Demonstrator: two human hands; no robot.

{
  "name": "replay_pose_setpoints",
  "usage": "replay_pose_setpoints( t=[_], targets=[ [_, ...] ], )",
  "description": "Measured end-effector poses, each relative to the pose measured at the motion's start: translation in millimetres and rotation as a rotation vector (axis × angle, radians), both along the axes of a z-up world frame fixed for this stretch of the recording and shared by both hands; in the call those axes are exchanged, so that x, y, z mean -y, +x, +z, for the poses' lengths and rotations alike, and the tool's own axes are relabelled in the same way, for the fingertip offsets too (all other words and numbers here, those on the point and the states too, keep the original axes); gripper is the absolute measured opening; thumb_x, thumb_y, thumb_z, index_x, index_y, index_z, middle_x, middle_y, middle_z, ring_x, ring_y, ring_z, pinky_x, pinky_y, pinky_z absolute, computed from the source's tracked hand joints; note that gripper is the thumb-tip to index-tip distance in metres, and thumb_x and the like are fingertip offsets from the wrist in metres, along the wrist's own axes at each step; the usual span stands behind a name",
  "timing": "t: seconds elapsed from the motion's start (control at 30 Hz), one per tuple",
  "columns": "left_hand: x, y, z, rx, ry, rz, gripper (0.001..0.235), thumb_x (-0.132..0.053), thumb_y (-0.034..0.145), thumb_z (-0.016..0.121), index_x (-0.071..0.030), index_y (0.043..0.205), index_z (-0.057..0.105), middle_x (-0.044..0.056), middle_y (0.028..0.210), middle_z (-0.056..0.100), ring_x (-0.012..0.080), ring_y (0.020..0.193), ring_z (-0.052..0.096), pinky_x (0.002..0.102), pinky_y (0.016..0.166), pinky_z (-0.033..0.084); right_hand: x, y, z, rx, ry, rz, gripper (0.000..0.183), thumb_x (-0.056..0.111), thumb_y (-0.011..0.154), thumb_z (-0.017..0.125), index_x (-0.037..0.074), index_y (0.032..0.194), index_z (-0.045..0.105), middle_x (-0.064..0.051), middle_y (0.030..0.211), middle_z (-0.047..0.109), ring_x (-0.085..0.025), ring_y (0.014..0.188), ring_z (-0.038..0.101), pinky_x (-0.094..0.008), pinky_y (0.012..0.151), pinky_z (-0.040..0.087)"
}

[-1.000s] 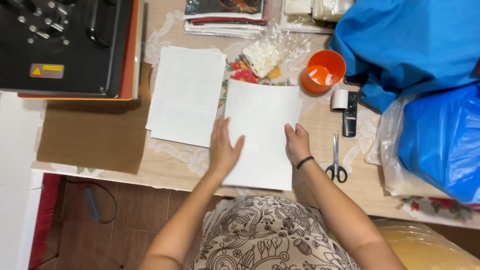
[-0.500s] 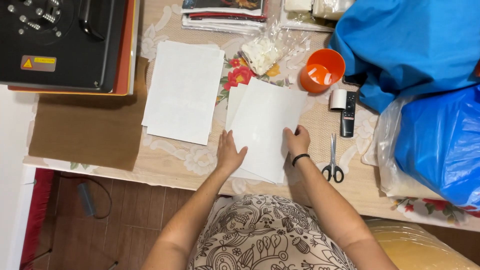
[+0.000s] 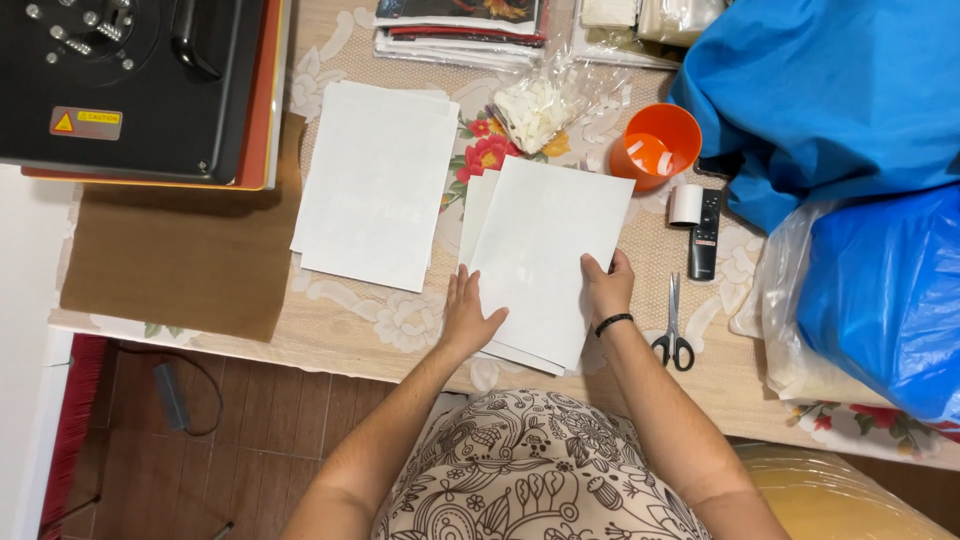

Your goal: The person seals white envelopes by applying adhesive tape to the flaps. They use scissors to cut the tape and smooth the flaps down. The person also handles a stack of printed booklets, placing them on the table.

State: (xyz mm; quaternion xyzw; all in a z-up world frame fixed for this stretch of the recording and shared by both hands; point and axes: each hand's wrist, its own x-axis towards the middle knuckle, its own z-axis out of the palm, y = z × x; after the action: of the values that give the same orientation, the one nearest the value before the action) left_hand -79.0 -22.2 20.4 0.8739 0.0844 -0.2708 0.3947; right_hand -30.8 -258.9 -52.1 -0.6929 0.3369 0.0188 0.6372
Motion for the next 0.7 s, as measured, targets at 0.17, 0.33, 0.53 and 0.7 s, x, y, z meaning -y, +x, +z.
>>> replay_pose_setpoints(
  t=[0.17, 0.33, 0.53, 0.7],
  targets=[
    [-2, 10, 17, 0.054, -0.031, 0.163, 0.082, -0.034, 0.096, 0.064, 0.0, 0.157, 0.022, 0.027, 0.164, 0.015, 0.0382, 0.154, 0.011, 0.051, 0.125, 0.015, -1, 0, 9, 0.104, 0.145, -0.008, 0.041, 0.009, 0.089, 0.075, 0.007, 0.128, 0.062, -0.007, 0.104, 0.071, -0.017, 0.093, 0.069, -0.03, 0.08, 0.06],
    [-21, 40, 5, 0.14, -0.185, 0.406, 0.068, -0.03, 0.102, 0.058, 0.0, 0.155, 0.026, 0.026, 0.153, 0.039, 0.0379, 0.146, 0.034, 0.053, 0.118, 0.033, 10, -12, 32, 0.176, 0.314, 0.051, 0.037, 0.007, 0.087, 0.077, 0.009, 0.121, 0.063, 0.0, 0.103, 0.074, -0.009, 0.09, 0.07, -0.024, 0.083, 0.06],
    [-50, 79, -90, 0.105, -0.566, 0.634, 0.03, -0.024, 0.102, 0.065, -0.005, 0.126, 0.066, 0.01, 0.109, 0.074, 0.0138, 0.102, 0.066, 0.029, 0.09, 0.054, 23, -15, 29, 0.124, 0.303, 0.154, 0.035, 0.01, 0.086, 0.079, 0.011, 0.117, 0.064, 0.001, 0.099, 0.074, -0.01, 0.087, 0.072, -0.028, 0.081, 0.061],
    [-44, 79, -86, 0.016, -0.658, 0.743, 0.022, -0.02, 0.1, 0.067, -0.005, 0.116, 0.07, 0.01, 0.099, 0.076, 0.0147, 0.09, 0.071, 0.03, 0.082, 0.059, 20, -8, 17, 0.036, 0.204, 0.228, 0.026, 0.019, 0.095, 0.071, 0.014, 0.12, 0.066, -0.001, 0.096, 0.074, -0.012, 0.085, 0.071, -0.03, 0.077, 0.062]
  ],
)
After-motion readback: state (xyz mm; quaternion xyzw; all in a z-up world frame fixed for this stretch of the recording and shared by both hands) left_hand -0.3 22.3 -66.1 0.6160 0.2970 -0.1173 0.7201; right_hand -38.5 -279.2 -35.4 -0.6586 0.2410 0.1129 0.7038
